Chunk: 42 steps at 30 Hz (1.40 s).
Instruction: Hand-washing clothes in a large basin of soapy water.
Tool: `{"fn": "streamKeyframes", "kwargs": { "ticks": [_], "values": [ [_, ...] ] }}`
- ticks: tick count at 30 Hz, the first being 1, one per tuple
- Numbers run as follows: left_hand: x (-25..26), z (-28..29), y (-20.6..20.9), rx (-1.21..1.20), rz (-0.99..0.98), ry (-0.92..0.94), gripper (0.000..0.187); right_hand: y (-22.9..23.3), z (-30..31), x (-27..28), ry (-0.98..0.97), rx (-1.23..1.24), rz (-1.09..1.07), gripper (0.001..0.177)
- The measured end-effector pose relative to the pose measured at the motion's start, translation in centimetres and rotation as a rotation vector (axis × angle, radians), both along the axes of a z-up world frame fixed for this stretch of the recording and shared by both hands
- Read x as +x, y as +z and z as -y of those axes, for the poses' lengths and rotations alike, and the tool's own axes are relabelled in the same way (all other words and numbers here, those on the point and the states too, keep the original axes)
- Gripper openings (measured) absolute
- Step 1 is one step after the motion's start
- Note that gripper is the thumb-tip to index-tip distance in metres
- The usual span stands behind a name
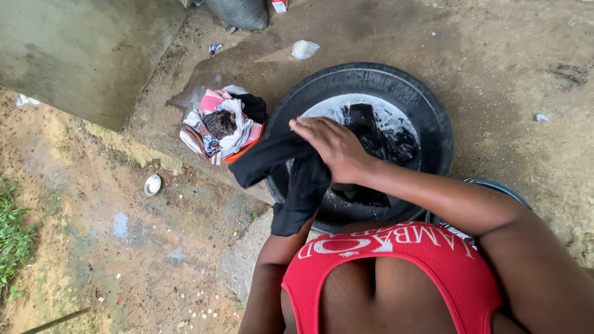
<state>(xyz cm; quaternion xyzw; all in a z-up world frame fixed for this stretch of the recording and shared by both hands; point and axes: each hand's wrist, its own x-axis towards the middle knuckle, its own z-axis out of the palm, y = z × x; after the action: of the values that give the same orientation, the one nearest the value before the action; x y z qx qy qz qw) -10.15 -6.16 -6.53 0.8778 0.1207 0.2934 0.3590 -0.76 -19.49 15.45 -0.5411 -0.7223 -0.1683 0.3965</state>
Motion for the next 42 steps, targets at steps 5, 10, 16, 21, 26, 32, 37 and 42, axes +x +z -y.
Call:
{"fn": "streamKeyframes", "kwargs": {
  "ticks": [5, 10, 16, 21, 26, 32, 37, 42],
  "values": [
    [0.8, 3.1, 10.8, 0.847, -0.427, 0.323, 0.050, -2.3, -1.9, 2.4, 0.059, -0.066, -0.314, 0.062],
    [2.1, 0.6, 6.3, 1.000, -0.475, 0.180, 0.043, -4.9, -3.5, 4.8, 0.123, -0.163, -0.385, 0.055],
    [3.7, 0.3, 1.4, 0.227, -0.060, 0.147, 0.057, -5.6, -4.4, 6.8, 0.211, -0.385, -0.469, 0.058],
    [7.9, -5.1, -15.0, -1.035, 0.152, -0.133, 0.054, -13.8, -2.7, 9.3, 0.509, -0.576, -1.011, 0.121],
    [7.2, -3.8, -1.0, -1.341, 0.262, -0.171, 0.030, -18.7, -2.3, 10.2, 0.559, -0.855, -1.324, 0.142],
    [9.8, -5.3, 2.3, -1.233, -0.117, -0.115, 0.044, -16.3, -4.2, 9.8, 0.218, -0.949, -1.293, 0.092],
    [11.2, -7.1, 2.2, -0.126, -0.213, -0.208, 0.035, -21.5, -6.0, 9.6, 0.231, -0.882, -1.458, 0.067],
    [11.0, -5.3, 1.3, -0.230, -0.224, -0.042, 0.034, -26.8, -6.6, 7.3, 0.099, -0.713, -1.559, 0.049]
  ]
}}
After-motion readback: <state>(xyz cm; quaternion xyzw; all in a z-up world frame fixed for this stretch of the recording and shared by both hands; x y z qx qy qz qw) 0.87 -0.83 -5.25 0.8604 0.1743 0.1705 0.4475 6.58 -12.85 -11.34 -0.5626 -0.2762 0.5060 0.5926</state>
